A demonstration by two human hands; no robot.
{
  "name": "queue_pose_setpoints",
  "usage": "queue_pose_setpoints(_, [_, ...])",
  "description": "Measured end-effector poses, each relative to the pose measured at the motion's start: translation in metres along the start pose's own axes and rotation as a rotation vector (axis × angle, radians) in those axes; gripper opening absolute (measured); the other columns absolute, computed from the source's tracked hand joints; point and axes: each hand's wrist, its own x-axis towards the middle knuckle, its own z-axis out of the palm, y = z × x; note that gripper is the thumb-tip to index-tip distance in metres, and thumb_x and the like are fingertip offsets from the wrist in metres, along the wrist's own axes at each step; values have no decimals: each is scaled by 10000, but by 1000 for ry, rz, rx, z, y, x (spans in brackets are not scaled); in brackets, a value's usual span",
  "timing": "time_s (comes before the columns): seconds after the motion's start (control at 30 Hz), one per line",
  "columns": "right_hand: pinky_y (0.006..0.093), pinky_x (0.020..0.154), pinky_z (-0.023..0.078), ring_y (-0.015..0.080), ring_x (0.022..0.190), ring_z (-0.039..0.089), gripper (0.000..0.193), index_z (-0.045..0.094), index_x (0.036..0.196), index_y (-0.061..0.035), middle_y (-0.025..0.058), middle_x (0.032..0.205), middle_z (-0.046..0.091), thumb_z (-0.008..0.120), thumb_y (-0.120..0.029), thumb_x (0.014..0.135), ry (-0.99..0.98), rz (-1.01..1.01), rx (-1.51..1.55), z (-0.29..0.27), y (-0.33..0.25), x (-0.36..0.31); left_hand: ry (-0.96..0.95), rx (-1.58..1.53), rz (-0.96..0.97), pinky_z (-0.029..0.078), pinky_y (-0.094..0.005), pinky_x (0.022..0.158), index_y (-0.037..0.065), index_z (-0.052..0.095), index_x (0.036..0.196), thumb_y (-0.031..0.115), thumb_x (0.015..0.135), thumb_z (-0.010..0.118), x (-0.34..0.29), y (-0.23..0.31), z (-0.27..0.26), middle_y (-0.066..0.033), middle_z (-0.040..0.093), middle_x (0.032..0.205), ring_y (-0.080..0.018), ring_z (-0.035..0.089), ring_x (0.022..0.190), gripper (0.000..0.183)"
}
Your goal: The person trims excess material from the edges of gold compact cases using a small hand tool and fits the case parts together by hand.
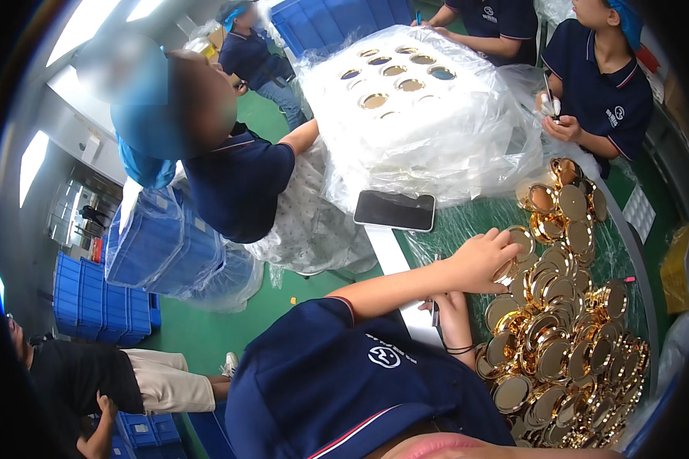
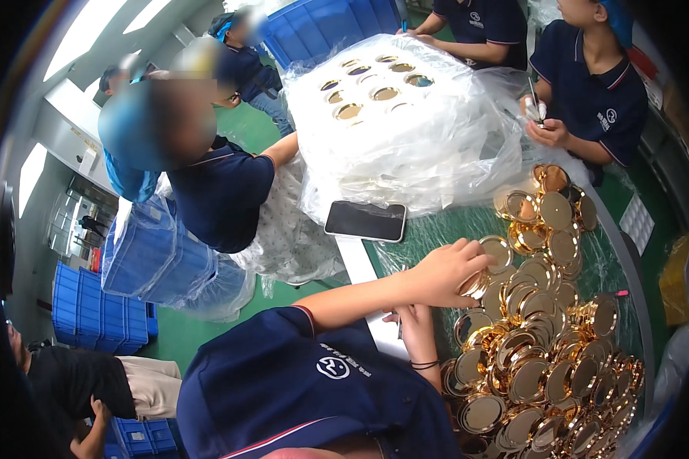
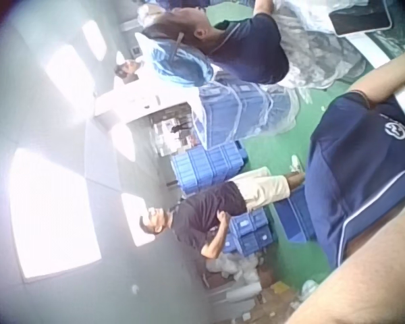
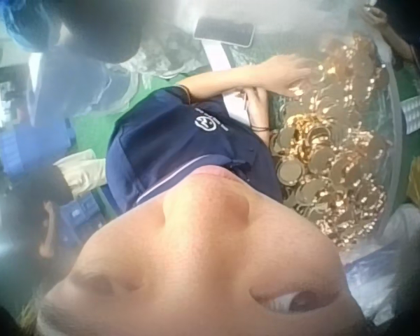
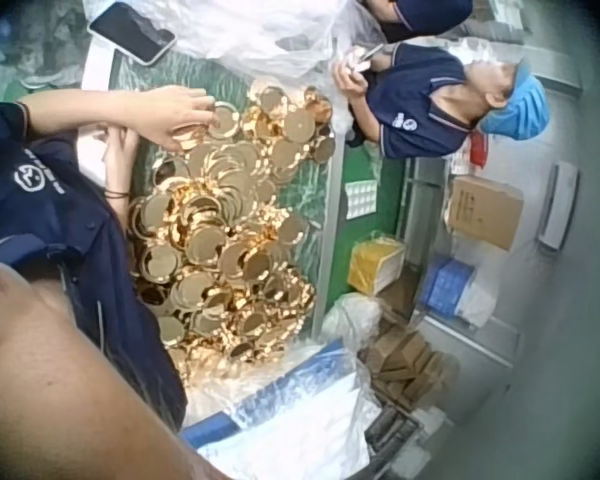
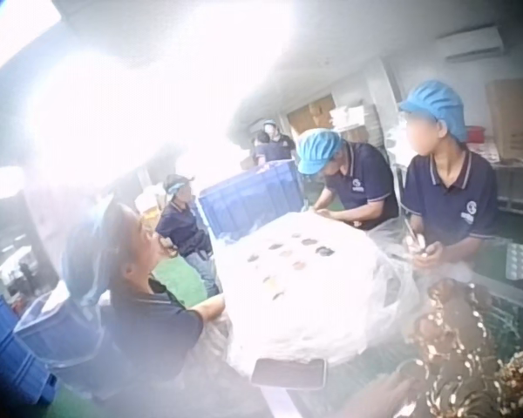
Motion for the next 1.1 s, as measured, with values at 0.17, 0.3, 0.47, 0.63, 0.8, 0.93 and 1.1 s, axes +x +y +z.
queue_pose_setpoints(0.17, [259,607,508,130,779,591,238,520,1090,16,73,936,595,500,-146,917,40,-37,46,5,-3,-1,-38,134,-7,461,-374,718,97,467,1108,239,536,757,6,-3,22,-89,470,972,-276,497,901,657])
queue_pose_setpoints(0.3, [255,597,508,137,784,594,293,477,1167,10,77,992,566,503,-126,908,-4,9,29,-3,3,1,-70,126,-78,464,-374,700,80,461,1033,187,507,738,7,-6,14,-91,469,956,-274,503,872,604])
queue_pose_setpoints(0.47, [258,596,516,152,773,597,368,418,1237,32,87,1029,531,497,-76,894,-41,15,13,0,-6,3,-100,243,-101,461,-384,702,77,479,999,155,507,724,11,-27,2,-91,476,959,-282,505,877,555])
queue_pose_setpoints(0.63, [261,603,522,155,775,593,448,356,1318,22,88,1093,497,479,-45,893,12,21,70,-1,1,2,-87,184,-152,456,-380,722,78,495,996,148,505,729,16,-37,11,-93,485,959,-283,501,911,548])
queue_pose_setpoints(0.8, [257,619,514,147,779,583,449,370,1326,-4,72,1133,492,468,-36,889,20,36,64,1,-5,1,-134,181,-129,458,-395,756,85,514,1009,143,502,732,20,-39,2,-94,494,971,-288,504,928,555])
queue_pose_setpoints(0.93, [257,617,522,149,775,591,446,387,1323,-21,106,1231,471,472,-29,885,-2,-2,24,0,-7,2,-122,249,-163,460,-404,778,101,532,1025,147,519,727,23,-55,-3,-95,504,995,-292,504,956,544])
queue_pose_setpoints(1.1, [255,618,521,147,770,592,453,386,1325,-19,110,1257,460,472,-30,880,-8,-11,21,-2,-3,3,-105,266,-217,465,-404,793,110,552,1037,220,528,741,27,-66,6,-119,516,1039,-301,496,1021,553])
